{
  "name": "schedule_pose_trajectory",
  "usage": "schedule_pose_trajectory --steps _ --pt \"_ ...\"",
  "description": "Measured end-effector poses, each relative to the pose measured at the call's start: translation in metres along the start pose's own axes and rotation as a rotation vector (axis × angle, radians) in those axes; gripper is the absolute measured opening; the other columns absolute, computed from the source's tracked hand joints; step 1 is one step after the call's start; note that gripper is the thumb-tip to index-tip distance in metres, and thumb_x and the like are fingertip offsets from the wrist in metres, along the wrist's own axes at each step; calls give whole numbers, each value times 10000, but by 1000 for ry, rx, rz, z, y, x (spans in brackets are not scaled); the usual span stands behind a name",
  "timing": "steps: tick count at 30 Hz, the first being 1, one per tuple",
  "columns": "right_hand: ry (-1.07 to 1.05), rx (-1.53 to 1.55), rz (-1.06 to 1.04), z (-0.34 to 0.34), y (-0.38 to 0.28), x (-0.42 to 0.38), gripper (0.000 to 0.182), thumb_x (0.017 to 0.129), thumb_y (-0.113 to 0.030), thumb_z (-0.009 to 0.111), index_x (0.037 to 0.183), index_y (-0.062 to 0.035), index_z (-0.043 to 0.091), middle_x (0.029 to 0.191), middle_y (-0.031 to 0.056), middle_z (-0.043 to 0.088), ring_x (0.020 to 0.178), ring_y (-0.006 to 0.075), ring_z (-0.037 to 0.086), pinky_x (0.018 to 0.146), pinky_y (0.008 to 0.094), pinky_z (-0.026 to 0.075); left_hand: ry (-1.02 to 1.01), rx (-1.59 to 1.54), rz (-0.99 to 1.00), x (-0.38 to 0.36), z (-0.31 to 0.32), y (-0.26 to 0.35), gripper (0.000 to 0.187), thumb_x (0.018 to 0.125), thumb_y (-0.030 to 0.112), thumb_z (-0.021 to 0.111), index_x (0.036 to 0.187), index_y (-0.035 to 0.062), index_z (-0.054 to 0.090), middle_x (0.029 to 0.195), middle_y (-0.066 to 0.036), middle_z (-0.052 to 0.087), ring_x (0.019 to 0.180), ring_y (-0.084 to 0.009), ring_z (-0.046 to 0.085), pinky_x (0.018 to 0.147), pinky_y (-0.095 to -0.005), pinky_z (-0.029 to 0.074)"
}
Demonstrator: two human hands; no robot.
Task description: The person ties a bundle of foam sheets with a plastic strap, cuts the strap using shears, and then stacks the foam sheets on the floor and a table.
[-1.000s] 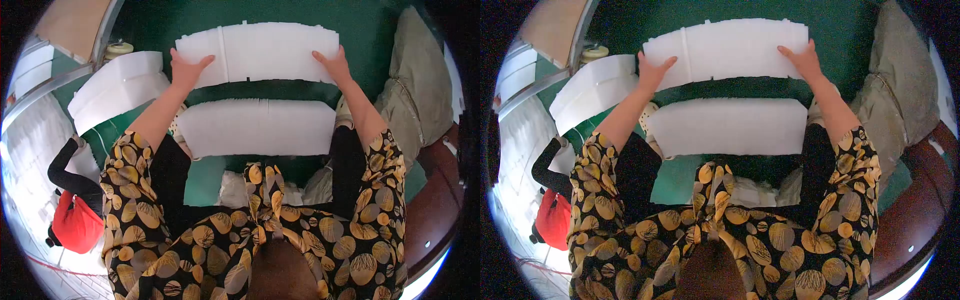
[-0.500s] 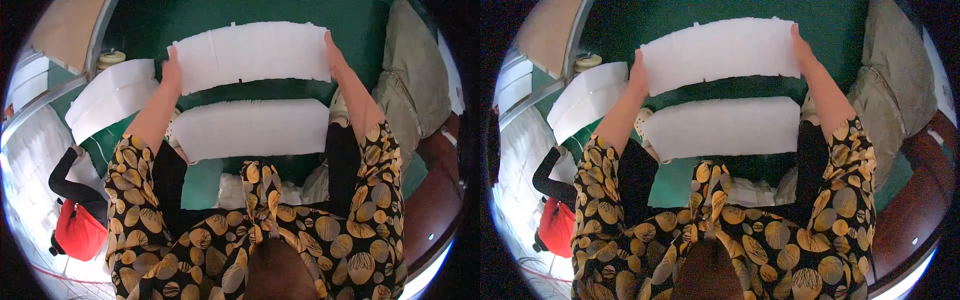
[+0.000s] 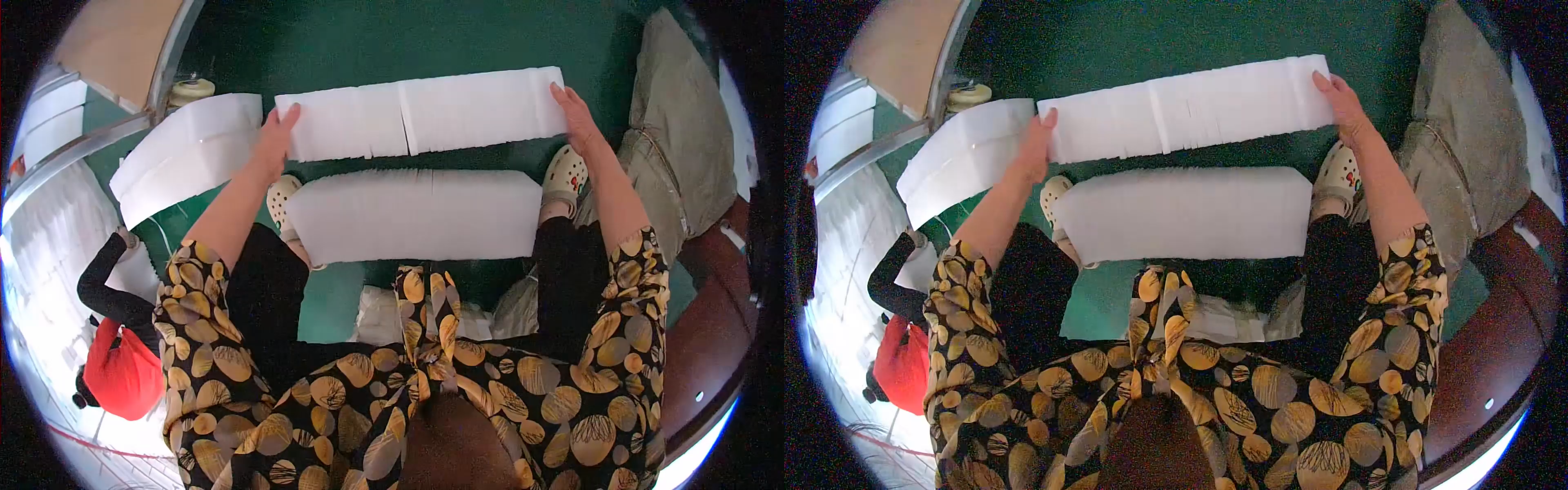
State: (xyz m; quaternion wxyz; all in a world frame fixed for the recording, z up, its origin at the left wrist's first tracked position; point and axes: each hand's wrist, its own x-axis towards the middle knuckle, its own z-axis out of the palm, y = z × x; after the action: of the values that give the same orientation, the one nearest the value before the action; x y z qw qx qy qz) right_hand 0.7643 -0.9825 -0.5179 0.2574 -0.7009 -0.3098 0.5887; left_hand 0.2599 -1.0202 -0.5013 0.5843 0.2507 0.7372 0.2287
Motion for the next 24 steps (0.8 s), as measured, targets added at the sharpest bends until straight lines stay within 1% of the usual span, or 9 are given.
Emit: schedule_pose_trajectory --steps 2,5,7,10,13,18,20,22,24 --pt "65 -17 -36 4 -14 4 649 818 -488 629 1242 -14 498 1160 126 579 1062 203 553 911 348 426 21 13 60 -4 5 16 670 835 441 628 1307 23 401 1226 -112 532 1116 -221 506 942 -387 408" --pt "-44 -133 9 -2 -29 7 663 806 -464 658 1252 -9 473 1164 122 581 1005 224 583 868 345 461 81 62 161 -7 4 18 689 810 412 666 1288 -10 407 1206 -131 537 1087 -229 523 925 -368 422" --pt "34 -485 -207 -2 -49 3 749 762 -495 692 1260 7 448 1154 135 585 992 238 594 864 348 475 85 79 217 10 16 26 687 801 392 682 1278 -23 413 1190 -133 545 1068 -231 534 913 -355 430" --pt "156 -534 -364 10 -64 11 840 709 -523 727 1269 27 428 1151 170 580 1016 250 590 872 350 479 70 222 295 -4 7 54 631 787 324 709 1245 -21 446 1134 -129 576 1031 -222 554 895 -340 436" --pt "67 -404 -218 25 -92 31 944 658 -553 751 1292 48 394 1149 203 573 1033 267 587 886 353 472 35 174 284 2 11 93 665 778 356 715 1248 -25 441 1155 -141 565 1042 -226 550 910 -334 428" --pt "142 -572 -312 20 -147 70 937 676 -573 728 1294 51 400 1157 203 569 1029 260 585 885 346 467 296 332 280 47 -24 126 779 757 438 720 1299 -30 412 1196 -151 538 1103 -237 514 943 -323 403" --pt "222 -664 -352 34 -205 80 922 687 -584 713 1285 52 415 1161 198 568 1021 252 586 880 346 467 142 253 222 61 -37 179 791 772 506 675 1301 -26 423 1207 -142 541 1131 -250 498 961 -353 391" --pt "169 -398 -153 49 -254 85 844 729 -596 665 1238 50 476 1143 185 583 1000 236 588 873 350 461 72 110 113 77 -48 207 763 781 532 649 1286 -4 449 1206 -125 548 1122 -245 502 945 -361 393" --pt "104 -377 -130 40 -274 111 804 747 -594 646 1209 50 507 1124 178 595 991 232 589 869 353 459 2 -35 40 90 -56 244 738 789 558 623 1271 17 475 1205 -109 556 1114 -239 505 928 -369 395"
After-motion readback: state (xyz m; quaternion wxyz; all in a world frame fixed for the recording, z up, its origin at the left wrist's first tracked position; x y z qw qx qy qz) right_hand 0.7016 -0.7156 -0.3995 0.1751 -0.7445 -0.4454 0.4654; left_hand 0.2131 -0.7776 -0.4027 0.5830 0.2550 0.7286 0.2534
